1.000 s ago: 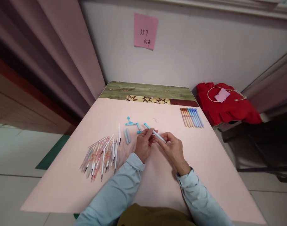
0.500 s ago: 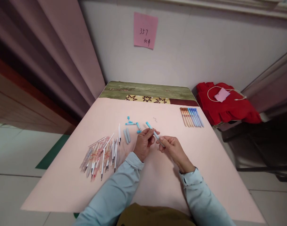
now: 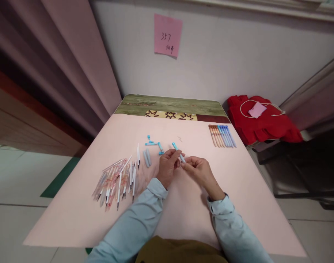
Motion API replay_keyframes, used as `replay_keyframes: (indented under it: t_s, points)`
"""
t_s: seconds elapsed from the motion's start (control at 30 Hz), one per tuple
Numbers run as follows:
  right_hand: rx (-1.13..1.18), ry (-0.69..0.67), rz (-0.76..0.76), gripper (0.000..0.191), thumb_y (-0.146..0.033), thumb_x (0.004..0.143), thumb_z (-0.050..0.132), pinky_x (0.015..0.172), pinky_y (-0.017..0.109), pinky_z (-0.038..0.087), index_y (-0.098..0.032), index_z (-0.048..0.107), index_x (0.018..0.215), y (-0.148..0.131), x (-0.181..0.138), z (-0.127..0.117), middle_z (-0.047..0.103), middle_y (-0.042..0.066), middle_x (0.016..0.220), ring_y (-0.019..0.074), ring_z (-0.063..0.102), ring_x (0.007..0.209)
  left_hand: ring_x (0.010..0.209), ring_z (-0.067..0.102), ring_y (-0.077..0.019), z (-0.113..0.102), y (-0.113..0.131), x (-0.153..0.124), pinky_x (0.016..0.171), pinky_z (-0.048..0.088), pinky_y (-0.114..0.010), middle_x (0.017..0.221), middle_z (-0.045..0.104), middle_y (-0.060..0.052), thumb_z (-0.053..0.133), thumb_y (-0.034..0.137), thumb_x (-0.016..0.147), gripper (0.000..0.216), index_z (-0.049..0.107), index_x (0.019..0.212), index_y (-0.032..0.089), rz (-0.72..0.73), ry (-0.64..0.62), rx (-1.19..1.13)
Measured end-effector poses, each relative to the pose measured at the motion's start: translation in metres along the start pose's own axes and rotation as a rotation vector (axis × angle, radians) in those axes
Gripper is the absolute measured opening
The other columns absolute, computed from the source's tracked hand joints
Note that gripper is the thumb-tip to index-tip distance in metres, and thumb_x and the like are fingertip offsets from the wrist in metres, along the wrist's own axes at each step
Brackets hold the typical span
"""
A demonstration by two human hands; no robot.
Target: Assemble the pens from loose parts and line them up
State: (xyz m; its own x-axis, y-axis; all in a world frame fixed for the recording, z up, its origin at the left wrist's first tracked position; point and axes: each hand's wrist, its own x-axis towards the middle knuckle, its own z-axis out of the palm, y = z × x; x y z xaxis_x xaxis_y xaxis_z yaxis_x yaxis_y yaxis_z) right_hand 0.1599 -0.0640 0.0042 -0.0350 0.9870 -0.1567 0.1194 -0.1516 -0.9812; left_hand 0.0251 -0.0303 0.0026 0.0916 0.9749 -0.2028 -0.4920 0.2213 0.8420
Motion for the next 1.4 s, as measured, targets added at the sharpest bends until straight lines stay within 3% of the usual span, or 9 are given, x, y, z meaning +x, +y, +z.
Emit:
replay_keyframes:
  t_s: [0.13, 0.5, 0.63, 0.73, 0.9, 1.07, 1.13, 1.27, 1.4]
  points:
    - [-0.041, 0.009, 0.021, 0.036, -0.049, 0.069, 0.079, 0.046, 0.021, 0.025, -0.015, 0.073, 0.079, -0.004, -0.001, 0.001, 0.054, -0.003, 0.056, 0.0079, 0.037, 0.049, 0.044, 0.045, -0.0035, -0.001, 0.000, 0.000, 0.043, 0.035, -0.020, 0.080, 0.072, -0.006, 0.077, 0.037, 0.071, 0.028, 0.066, 0.078, 0.012, -0.003, 0.038, -0.015]
    - [0.062, 0.008, 0.017, 0.030, -0.044, 0.072, 0.075, 0.045, 0.021, 0.027, -0.015, 0.071, 0.075, 0.010, 0.001, 0.012, 0.059, -0.001, 0.058, 0.0081, 0.039, 0.048, 0.040, 0.043, -0.0041, -0.003, -0.006, 0.002, 0.041, 0.032, -0.019, 0.059, 0.064, 0.000, 0.077, 0.041, 0.069, 0.031, 0.067, 0.074, 0.012, -0.029, 0.021, 0.085]
    - [0.052, 0.017, -0.015, 0.027, -0.041, 0.076, 0.072, 0.047, 0.021, 0.031, -0.015, 0.069, 0.071, 0.012, 0.003, 0.012, 0.064, 0.002, 0.062, 0.0096, 0.046, 0.050, 0.046, 0.050, -0.0058, -0.003, -0.007, 0.000, 0.044, 0.037, -0.019, 0.069, 0.068, -0.001, 0.081, 0.037, 0.065, 0.037, 0.068, 0.089, 0.013, -0.033, -0.007, 0.067]
    - [0.037, -0.002, -0.026, 0.027, -0.040, 0.077, 0.070, 0.048, 0.021, 0.032, -0.014, 0.068, 0.069, 0.011, 0.004, 0.010, 0.065, 0.003, 0.063, 0.0098, 0.047, 0.051, 0.048, 0.050, -0.0064, -0.003, -0.008, -0.001, 0.044, 0.038, -0.019, 0.069, 0.067, -0.001, 0.081, 0.038, 0.066, 0.035, 0.068, 0.087, 0.013, -0.034, -0.023, 0.091]
    - [0.003, 0.008, -0.064, 0.028, -0.042, 0.080, 0.067, 0.047, 0.022, 0.030, -0.016, 0.070, 0.073, 0.010, 0.006, 0.009, 0.058, -0.001, 0.057, 0.0093, 0.042, 0.049, 0.052, 0.049, -0.0071, -0.002, -0.011, 0.001, 0.049, 0.039, -0.019, 0.061, 0.059, 0.001, 0.077, 0.038, 0.070, 0.027, 0.066, 0.074, 0.013, 0.078, 0.019, 0.193]
    - [0.112, 0.171, -0.111, 0.034, -0.047, 0.079, 0.069, 0.048, 0.022, 0.036, -0.016, 0.069, 0.092, 0.017, 0.011, 0.015, 0.060, -0.001, 0.061, 0.0108, 0.047, 0.051, 0.056, 0.049, -0.0085, 0.003, 0.001, -0.020, 0.056, 0.042, -0.022, 0.076, 0.064, -0.001, 0.062, 0.040, 0.085, 0.026, 0.067, 0.094, 0.016, 0.290, 0.189, 0.370]
    - [0.153, 0.230, -0.118, 0.036, -0.048, 0.078, 0.069, 0.049, 0.022, 0.038, -0.017, 0.065, 0.094, 0.021, 0.013, 0.019, 0.061, -0.001, 0.063, 0.0112, 0.049, 0.052, 0.059, 0.051, -0.0100, 0.005, 0.007, -0.041, 0.058, 0.042, -0.022, 0.074, 0.064, -0.001, 0.060, 0.037, 0.087, 0.022, 0.067, 0.092, 0.018, 0.311, 0.120, 0.460]
    - [0.094, 0.283, -0.133, 0.035, -0.050, 0.080, 0.067, 0.048, 0.022, 0.038, -0.017, 0.062, 0.088, 0.026, 0.017, 0.024, 0.061, -0.001, 0.064, 0.0109, 0.048, 0.052, 0.063, 0.056, -0.0143, 0.005, 0.011, -0.085, 0.061, 0.043, -0.025, 0.070, 0.065, -0.003, 0.060, 0.033, 0.086, 0.018, 0.071, 0.081, 0.019, 0.237, -0.248, 0.673]
    - [0.009, 0.296, -0.154, 0.039, -0.056, 0.083, 0.060, 0.051, 0.023, 0.040, -0.017, 0.063, 0.085, 0.025, 0.016, 0.026, 0.066, 0.003, 0.068, 0.0127, 0.052, 0.054, 0.063, 0.057, -0.0155, -0.006, 0.013, -0.101, 0.062, 0.043, -0.027, 0.072, 0.068, -0.004, 0.060, 0.031, 0.086, 0.016, 0.071, 0.079, 0.021, 0.299, -0.263, 0.835]
